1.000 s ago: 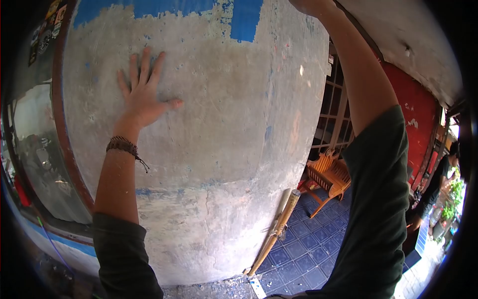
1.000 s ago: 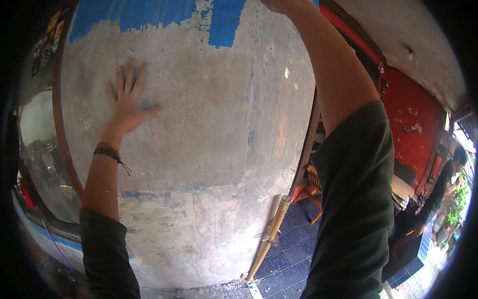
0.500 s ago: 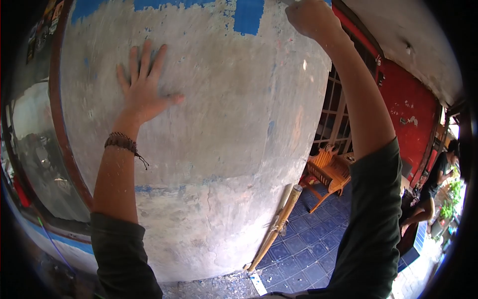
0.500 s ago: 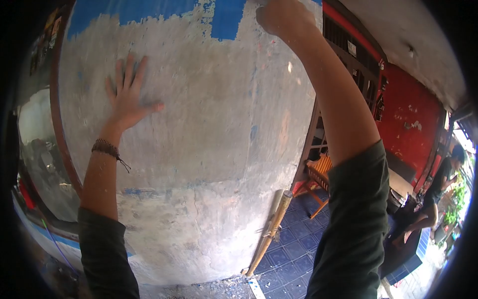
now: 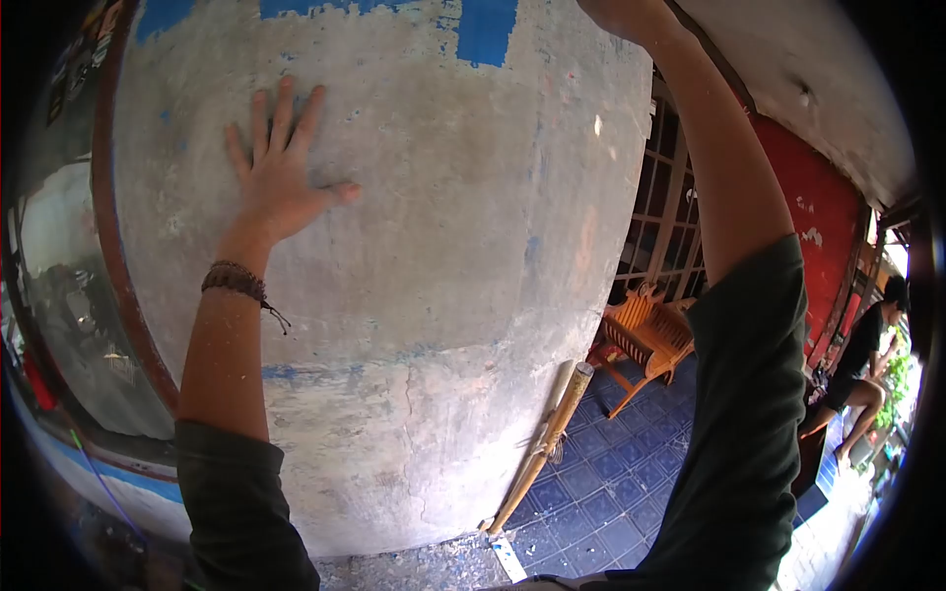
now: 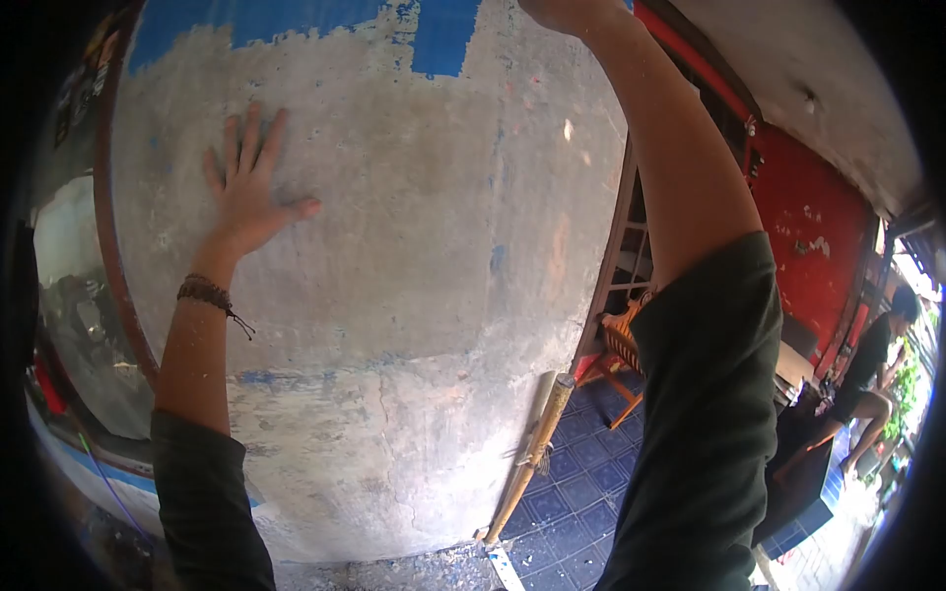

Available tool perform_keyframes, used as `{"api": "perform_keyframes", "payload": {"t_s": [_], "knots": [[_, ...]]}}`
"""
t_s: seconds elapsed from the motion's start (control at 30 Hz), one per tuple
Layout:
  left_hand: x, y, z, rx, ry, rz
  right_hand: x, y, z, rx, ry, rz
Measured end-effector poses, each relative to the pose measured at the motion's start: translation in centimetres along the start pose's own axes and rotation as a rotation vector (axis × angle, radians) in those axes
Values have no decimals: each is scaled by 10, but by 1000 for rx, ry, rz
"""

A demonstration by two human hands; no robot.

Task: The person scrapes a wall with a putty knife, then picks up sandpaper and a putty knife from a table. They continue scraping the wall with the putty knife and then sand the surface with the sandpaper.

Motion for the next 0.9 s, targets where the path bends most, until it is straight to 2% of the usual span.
{"api": "perform_keyframes", "payload": {"t_s": [0.03,0.07,0.13,0.17,0.23,0.27,0.4,0.47,0.5,0.57,0.6,0.67,0.8,0.9], "knots": [[1,0,-1,-16,2,9,1,2,4,-94,99,185],[2,0,-1,-21,-8,10,-1,0,14,-103,92,184],[0,0,1,1,-10,14,-25,12,43,-140,-91,17],[0,2,2,4,-5,15,-34,22,45,-136,-87,19],[2,6,2,-33,13,-14,-40,42,45,94,-341,-276],[2,5,1,-31,12,-17,-31,43,18,-220,-27,125],[0,0,-1,-17,3,-13,-40,43,35,-294,83,351],[-2,-3,1,-11,2,5,-65,52,63,93,-354,-175],[-3,-2,1,7,-13,15,-54,45,48,94,-349,-173],[-3,-3,2,20,-31,20,-27,23,10,-269,16,236],[-3,-3,2,33,-30,12,-29,26,12,-262,16,237],[-2,-3,1,41,-43,6,-34,34,31,-173,-185,-156],[0,-1,1,2,-19,2,-44,43,48,-112,-296,-229],[-1,2,4,-3,-6,-10,-43,54,36,-103,-386,-404]]}}
Point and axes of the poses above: each hand's wrist, its own z-axis away from the middle knuckle, its own y-axis out of the back of the hand, x = y × z, the point moved 1 cm from there along -z, towards the middle knuckle, and after that the axes turned 9 degrees about -x, right-handed, at the moved point
